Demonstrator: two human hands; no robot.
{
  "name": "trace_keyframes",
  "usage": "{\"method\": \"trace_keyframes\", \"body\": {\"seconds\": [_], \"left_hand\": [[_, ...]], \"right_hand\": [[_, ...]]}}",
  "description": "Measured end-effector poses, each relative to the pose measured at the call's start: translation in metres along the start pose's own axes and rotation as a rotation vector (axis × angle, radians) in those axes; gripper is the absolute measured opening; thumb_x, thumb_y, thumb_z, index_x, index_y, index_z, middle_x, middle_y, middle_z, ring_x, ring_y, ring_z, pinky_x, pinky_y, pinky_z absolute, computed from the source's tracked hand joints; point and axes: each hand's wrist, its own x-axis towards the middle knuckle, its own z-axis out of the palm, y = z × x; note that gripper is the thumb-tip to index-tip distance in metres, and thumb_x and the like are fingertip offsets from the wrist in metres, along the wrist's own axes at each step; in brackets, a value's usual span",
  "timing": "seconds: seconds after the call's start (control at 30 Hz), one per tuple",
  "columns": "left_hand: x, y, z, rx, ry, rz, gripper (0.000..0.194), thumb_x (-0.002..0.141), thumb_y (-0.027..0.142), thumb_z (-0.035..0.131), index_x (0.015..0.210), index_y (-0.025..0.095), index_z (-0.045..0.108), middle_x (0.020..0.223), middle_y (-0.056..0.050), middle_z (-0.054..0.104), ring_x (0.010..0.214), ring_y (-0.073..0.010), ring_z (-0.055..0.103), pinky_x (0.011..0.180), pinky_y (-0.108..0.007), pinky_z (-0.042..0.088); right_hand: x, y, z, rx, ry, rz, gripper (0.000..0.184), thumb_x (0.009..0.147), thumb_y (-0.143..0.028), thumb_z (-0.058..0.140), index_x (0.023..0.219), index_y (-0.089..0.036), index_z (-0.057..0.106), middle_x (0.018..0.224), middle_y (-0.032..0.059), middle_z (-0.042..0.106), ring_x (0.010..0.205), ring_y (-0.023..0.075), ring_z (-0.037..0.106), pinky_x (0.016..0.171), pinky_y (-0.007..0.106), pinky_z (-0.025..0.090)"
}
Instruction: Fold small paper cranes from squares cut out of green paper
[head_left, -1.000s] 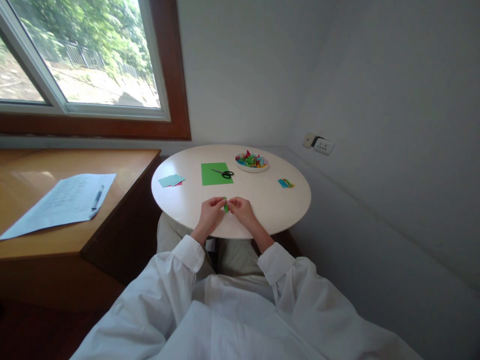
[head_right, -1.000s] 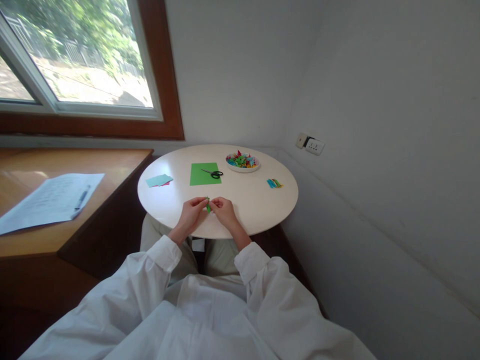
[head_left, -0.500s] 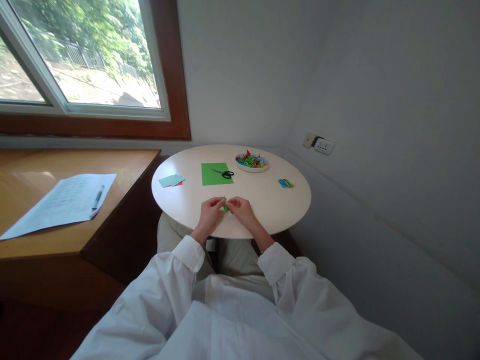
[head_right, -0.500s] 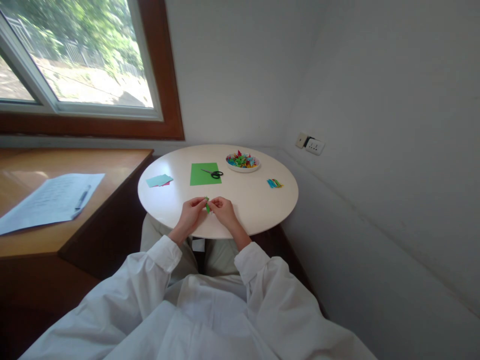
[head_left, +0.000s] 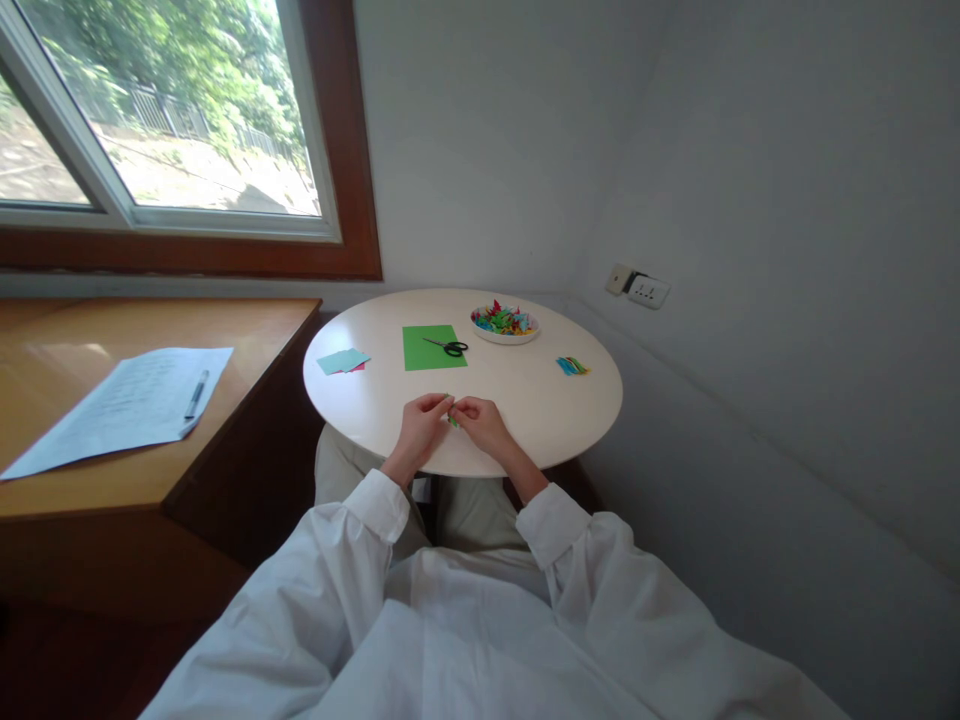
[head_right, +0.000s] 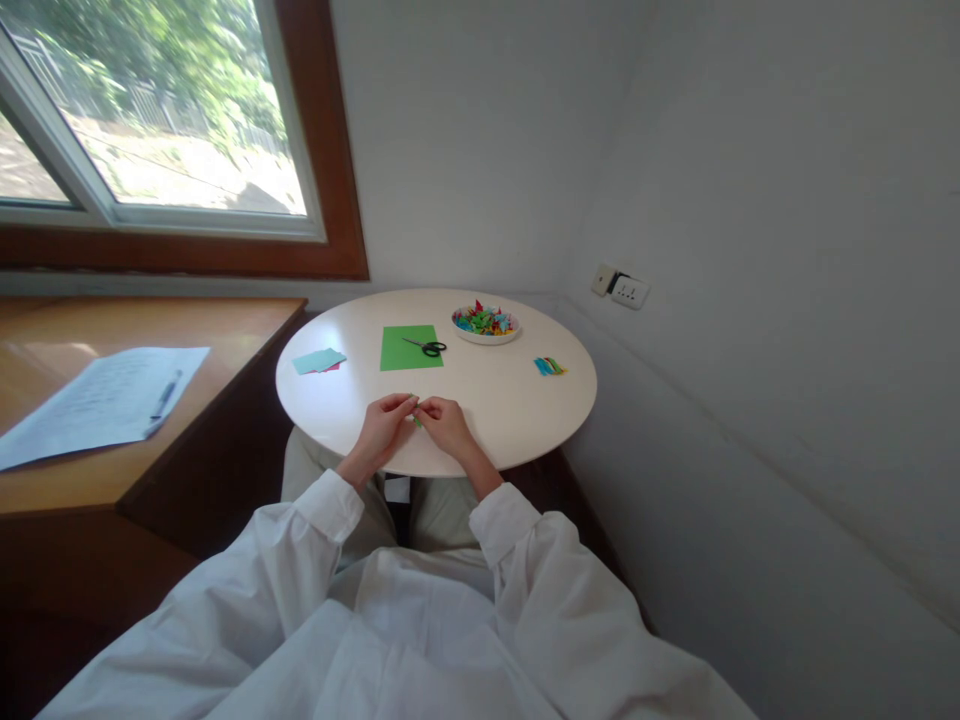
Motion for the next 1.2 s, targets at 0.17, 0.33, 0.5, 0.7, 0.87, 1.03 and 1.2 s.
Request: {"method": "trace_keyframes", "body": {"seconds": [0.17, 0.33, 0.5, 0.7, 0.87, 1.03, 1.2], "left_hand": [[0.0019, -0.0029, -0.0015, -0.015, -0.009, 0.007, 0.021, 0.054, 0.03, 0.075, 0.06, 0.014, 0.064, 0.058, 0.001, 0.059, 0.057, -0.0104, 0.052, 0.058, -0.025, 0.039], [0.0032, -0.0035, -0.0023, -0.032, -0.01, 0.011, 0.022, 0.053, 0.032, 0.075, 0.059, 0.015, 0.063, 0.057, 0.001, 0.058, 0.055, -0.0101, 0.051, 0.056, -0.024, 0.039], [0.0013, -0.0011, -0.0003, -0.016, -0.027, 0.024, 0.022, 0.054, 0.032, 0.075, 0.056, 0.015, 0.062, 0.055, 0.001, 0.058, 0.055, -0.0102, 0.05, 0.059, -0.025, 0.039], [0.0038, -0.0032, -0.0014, 0.003, -0.003, 0.046, 0.021, 0.056, 0.032, 0.074, 0.065, 0.015, 0.066, 0.062, 0.001, 0.061, 0.06, -0.0105, 0.051, 0.061, -0.025, 0.039], [0.0057, -0.0031, -0.0037, 0.044, 0.033, 0.051, 0.022, 0.055, 0.03, 0.074, 0.069, 0.015, 0.067, 0.059, 0.002, 0.06, 0.056, -0.0087, 0.049, 0.059, -0.023, 0.038], [0.0024, 0.0001, -0.0029, 0.086, 0.038, 0.066, 0.03, 0.06, 0.032, 0.073, 0.085, 0.017, 0.066, 0.05, 0.006, 0.052, 0.051, -0.0087, 0.048, 0.057, -0.023, 0.038], [0.0014, 0.0002, -0.0004, 0.151, -0.031, 0.086, 0.032, 0.061, 0.029, 0.07, 0.09, 0.015, 0.068, 0.059, 0.001, 0.062, 0.059, -0.0117, 0.054, 0.06, -0.025, 0.042]], "right_hand": [[-0.0008, -0.0012, 0.0009, -0.011, -0.017, 0.0, 0.024, 0.062, -0.04, 0.068, 0.057, -0.018, 0.062, 0.057, -0.0011, 0.063, 0.055, 0.0122, 0.055, 0.058, 0.026, 0.045], [-0.0003, -0.0006, 0.0025, -0.009, -0.03, 0.0, 0.023, 0.063, -0.04, 0.067, 0.062, -0.017, 0.065, 0.063, 0.0007, 0.066, 0.06, 0.0135, 0.059, 0.061, 0.027, 0.046], [-0.0013, 0.0002, 0.0021, -0.019, -0.001, -0.012, 0.025, 0.062, -0.042, 0.068, 0.06, -0.018, 0.063, 0.062, 0.0013, 0.067, 0.06, 0.0142, 0.059, 0.063, 0.028, 0.047], [-0.0018, 0.0022, 0.0033, -0.015, 0.086, -0.009, 0.026, 0.065, -0.044, 0.066, 0.065, -0.019, 0.06, 0.06, 0.0024, 0.065, 0.057, 0.0162, 0.062, 0.049, 0.025, 0.046], [0.0003, 0.0011, 0.0022, -0.007, 0.18, -0.051, 0.025, 0.064, -0.042, 0.066, 0.069, -0.019, 0.058, 0.066, 0.0016, 0.063, 0.056, 0.015, 0.061, 0.053, 0.027, 0.048], [-0.0002, -0.001, -0.0007, -0.048, 0.284, -0.085, 0.018, 0.066, -0.035, 0.065, 0.071, -0.018, 0.059, 0.069, 0.0022, 0.064, 0.064, 0.0155, 0.06, 0.061, 0.028, 0.049], [-0.0023, -0.0034, -0.0014, -0.103, 0.315, -0.107, 0.013, 0.065, -0.03, 0.065, 0.069, -0.019, 0.06, 0.068, 0.0021, 0.065, 0.064, 0.0164, 0.06, 0.062, 0.029, 0.048]]}}
